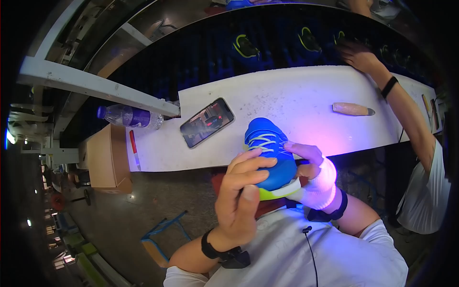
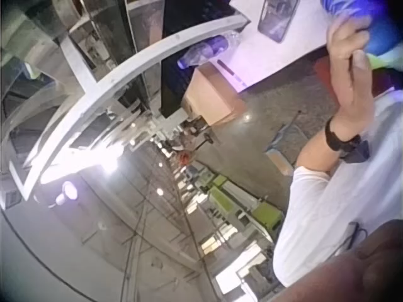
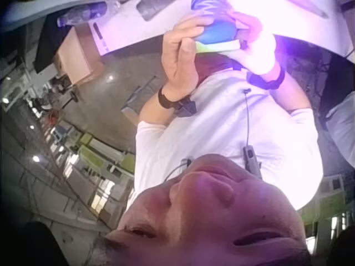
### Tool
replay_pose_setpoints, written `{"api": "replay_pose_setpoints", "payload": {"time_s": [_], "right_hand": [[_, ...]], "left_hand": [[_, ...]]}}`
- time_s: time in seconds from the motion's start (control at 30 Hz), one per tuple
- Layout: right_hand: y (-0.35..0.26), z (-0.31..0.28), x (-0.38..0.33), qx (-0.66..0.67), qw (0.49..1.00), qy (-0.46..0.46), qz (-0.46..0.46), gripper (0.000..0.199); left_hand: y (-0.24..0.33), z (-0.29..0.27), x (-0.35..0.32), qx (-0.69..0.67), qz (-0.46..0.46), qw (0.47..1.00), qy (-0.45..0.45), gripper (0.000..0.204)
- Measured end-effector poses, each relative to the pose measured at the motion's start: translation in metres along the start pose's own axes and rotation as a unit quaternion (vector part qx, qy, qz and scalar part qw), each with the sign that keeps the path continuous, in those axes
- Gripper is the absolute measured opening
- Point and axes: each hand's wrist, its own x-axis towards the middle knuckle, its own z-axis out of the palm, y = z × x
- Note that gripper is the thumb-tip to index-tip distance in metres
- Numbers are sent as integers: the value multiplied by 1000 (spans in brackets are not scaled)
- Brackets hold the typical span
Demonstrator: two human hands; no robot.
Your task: Inspecting and processing athletic shoes on a conveyor belt using a UV light to cure glue or check for defects.
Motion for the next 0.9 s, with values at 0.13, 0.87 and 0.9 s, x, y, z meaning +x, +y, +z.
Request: {"api": "replay_pose_setpoints", "payload": {"time_s": [0.13, 0.87, 0.9], "right_hand": [[18, 4, -4, -38, 992, -70, -97, 39], [58, 46, -6, 15, 993, -121, -6, 32], [59, 50, -10, 10, 992, -124, -36, 34]], "left_hand": [[11, -37, 2, -65, -99, 993, -21, 30], [-13, -77, -21, 110, -51, 984, -132, 52], [-9, -79, -22, 116, -132, 977, -122, 66]]}}
